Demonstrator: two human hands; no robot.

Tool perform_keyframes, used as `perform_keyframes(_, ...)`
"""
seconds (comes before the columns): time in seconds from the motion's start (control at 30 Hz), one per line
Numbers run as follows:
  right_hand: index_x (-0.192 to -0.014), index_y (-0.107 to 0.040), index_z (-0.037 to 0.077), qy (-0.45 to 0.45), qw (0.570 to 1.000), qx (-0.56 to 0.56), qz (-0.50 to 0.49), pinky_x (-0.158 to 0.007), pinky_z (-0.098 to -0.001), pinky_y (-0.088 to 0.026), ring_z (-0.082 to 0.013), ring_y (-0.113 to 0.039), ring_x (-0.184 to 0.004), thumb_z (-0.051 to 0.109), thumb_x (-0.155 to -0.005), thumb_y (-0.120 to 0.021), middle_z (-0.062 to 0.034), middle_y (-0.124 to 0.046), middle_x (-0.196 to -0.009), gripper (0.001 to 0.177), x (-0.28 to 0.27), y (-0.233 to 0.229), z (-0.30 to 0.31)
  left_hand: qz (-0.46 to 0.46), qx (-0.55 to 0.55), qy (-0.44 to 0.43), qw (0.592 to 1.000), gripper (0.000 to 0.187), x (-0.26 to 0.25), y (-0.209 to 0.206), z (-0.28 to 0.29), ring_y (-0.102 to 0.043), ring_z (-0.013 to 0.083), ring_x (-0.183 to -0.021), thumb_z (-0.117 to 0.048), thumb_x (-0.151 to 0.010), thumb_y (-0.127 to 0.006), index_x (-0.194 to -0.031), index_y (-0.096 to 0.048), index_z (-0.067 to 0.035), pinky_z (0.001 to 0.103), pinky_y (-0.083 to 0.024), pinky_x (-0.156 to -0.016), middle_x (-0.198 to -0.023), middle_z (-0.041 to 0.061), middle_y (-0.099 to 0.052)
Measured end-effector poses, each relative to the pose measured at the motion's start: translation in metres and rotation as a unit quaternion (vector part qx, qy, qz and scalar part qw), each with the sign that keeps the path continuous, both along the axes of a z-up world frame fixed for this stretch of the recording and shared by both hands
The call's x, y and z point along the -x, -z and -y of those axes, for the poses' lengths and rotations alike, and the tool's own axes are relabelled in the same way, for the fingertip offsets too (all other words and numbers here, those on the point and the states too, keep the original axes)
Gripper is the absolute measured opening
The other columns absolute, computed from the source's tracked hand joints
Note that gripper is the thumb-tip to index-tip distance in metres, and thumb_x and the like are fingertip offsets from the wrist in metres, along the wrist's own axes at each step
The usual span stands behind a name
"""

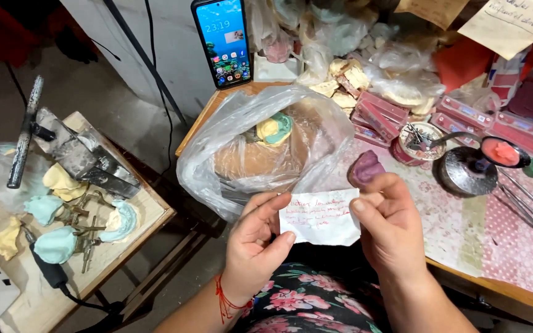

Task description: Inspecting a dental model and checking patient references on a smartphone and a handwritten note.

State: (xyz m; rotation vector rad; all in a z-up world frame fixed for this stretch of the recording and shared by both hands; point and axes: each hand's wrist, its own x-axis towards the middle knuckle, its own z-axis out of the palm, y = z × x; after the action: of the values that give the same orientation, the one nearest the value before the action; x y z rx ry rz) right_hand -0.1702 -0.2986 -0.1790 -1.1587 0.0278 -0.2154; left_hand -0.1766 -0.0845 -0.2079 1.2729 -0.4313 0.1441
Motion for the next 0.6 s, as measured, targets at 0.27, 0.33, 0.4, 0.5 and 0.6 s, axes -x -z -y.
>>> perform_keyframes(0.27,-0.098,-0.072,0.001,0.015,0.998,0.05,0.018,-0.082,-0.0239,-0.052,-0.015,-0.068,-0.085,-0.002,-0.084,-0.076,-0.0094,-0.074,-0.093,0.015,0.018,0.025,0.026,0.005,0.023,0.014,1.0,0.055,-0.001,0.006,0.009,-0.058,0.0136,-0.103,0.007,-0.092,-0.07,-0.145,-0.057,0.004,0.026,-0.049,-0.086,-0.142,0.014,-0.048)
perform_keyframes(0.33,-0.111,-0.075,-0.003,0.011,0.998,0.056,0.004,-0.086,-0.0259,-0.056,-0.0166,-0.072,-0.095,-0.004,-0.08,-0.079,-0.0135,-0.078,-0.11,0.031,0.021,0.024,0.028,0.008,0.009,0.009,1.0,0.055,-0.001,0.004,0.009,-0.059,0.0171,-0.114,0.007,-0.092,-0.07,-0.146,-0.056,0.004,0.029,-0.05,-0.09,-0.143,0.015,-0.048)
perform_keyframes(0.4,-0.116,-0.074,-0.003,0.001,0.997,0.07,0.017,-0.079,-0.0235,-0.05,-0.013,-0.065,-0.087,-0.003,-0.081,-0.079,-0.0088,-0.074,-0.1,0.035,0.023,0.025,0.031,0.007,0.008,0.013,1.0,0.057,0.0,0.004,0.009,-0.058,0.0186,-0.12,0.008,-0.092,-0.069,-0.146,-0.055,0.004,0.031,-0.051,-0.096,-0.144,0.015,-0.047)
perform_keyframes(0.5,-0.123,-0.073,-0.004,-0.004,0.995,0.089,0.032,-0.083,-0.0239,-0.048,-0.0131,-0.062,-0.092,-0.004,-0.08,-0.078,-0.0088,-0.071,-0.108,0.043,0.026,0.029,0.036,0.004,0.01,0.021,1.0,0.058,0.0,0.005,0.01,-0.056,0.0214,-0.128,0.009,-0.092,-0.069,-0.147,-0.054,0.003,0.034,-0.051,-0.103,-0.146,0.015,-0.046)
perform_keyframes(0.6,-0.125,-0.072,-0.005,0.008,0.994,0.105,0.033,-0.097,-0.027,-0.051,-0.0172,-0.066,-0.108,-0.007,-0.078,-0.078,-0.0143,-0.073,-0.127,0.047,0.026,0.032,0.04,0.003,0.009,0.03,1.0,0.058,-0.001,0.003,0.011,-0.055,0.0227,-0.131,0.009,-0.092,-0.068,-0.147,-0.054,0.003,0.035,-0.051,-0.104,-0.145,0.016,-0.046)
